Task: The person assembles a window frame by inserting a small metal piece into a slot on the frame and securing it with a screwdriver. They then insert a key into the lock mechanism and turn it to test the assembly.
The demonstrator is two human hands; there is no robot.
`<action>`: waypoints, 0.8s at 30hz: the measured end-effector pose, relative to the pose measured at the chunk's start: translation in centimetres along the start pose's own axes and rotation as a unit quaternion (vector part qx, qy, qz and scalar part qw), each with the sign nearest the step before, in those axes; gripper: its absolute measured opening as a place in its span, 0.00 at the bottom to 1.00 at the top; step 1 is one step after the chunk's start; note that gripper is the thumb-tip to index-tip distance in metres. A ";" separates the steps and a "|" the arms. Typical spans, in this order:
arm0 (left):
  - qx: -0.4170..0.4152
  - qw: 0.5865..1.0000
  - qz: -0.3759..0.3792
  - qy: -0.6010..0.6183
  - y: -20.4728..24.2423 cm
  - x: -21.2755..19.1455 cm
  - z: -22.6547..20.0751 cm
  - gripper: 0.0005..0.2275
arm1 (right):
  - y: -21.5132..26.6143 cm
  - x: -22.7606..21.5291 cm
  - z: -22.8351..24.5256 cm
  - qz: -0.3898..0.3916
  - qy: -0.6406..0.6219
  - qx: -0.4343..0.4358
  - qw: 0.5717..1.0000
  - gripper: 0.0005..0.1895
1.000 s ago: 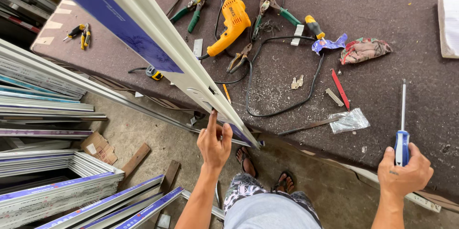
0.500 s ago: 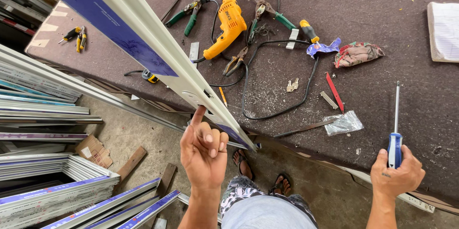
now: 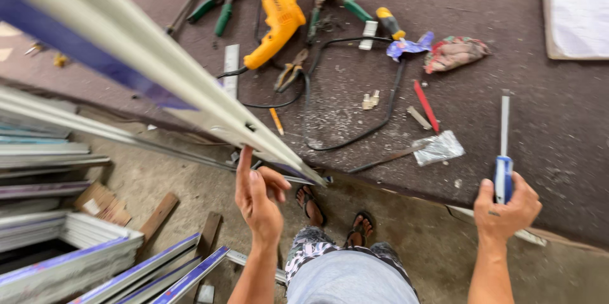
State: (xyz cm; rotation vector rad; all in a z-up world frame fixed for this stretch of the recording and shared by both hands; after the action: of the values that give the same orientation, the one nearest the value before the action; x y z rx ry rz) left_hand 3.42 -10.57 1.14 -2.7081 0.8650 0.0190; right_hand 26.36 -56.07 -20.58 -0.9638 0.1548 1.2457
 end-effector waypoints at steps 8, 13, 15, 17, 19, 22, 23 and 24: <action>0.242 0.920 -0.059 -0.303 0.0 -1.2 4.5 0.23 | -2.8 -4.3 6.9 -0.031 -0.006 -0.008 0.999 0.27; 0.296 0.858 -0.101 -0.408 0.2 -1.1 5.5 0.23 | -6.3 1.3 11.2 0.053 -0.208 0.060 0.975 0.10; 0.324 0.856 -0.102 -0.390 -0.2 -0.4 4.9 0.23 | -8.6 6.5 12.7 0.140 -0.230 0.046 0.962 0.09; 0.338 0.845 -0.106 -0.401 0.0 -0.1 3.5 0.24 | -10.1 11.1 14.5 0.194 -0.154 -0.014 0.969 0.08; 0.296 0.892 -0.073 -0.333 0.2 0.2 2.1 0.25 | -11.2 14.3 16.0 0.228 -0.016 -0.101 0.968 0.08; 0.112 0.990 -0.003 -0.083 0.3 0.7 2.1 0.25 | -11.6 16.4 15.0 0.251 0.039 -0.049 0.966 0.08; 0.040 0.999 0.018 0.002 0.5 1.0 2.4 0.25 | -11.7 16.0 15.8 0.224 0.026 -0.073 0.972 0.09; 0.031 0.996 0.019 0.080 0.6 1.0 1.6 0.24 | -11.4 15.2 16.5 0.197 0.016 -0.094 0.976 0.10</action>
State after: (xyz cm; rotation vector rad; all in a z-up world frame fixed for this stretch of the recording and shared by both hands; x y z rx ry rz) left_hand 4.07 -11.15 -0.68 -2.6620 0.9463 -0.2174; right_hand 35.15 -33.71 -13.23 -1.1533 0.2655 1.6313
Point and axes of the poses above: each hand's wrist, its own y-axis away from the middle knuckle, its own x-axis out of the palm, z = x × y, the point moved 9 cm from there along -y, towards the middle knuckle, and after that the axes turned 12 degrees about -y, right-handed, at the moved point
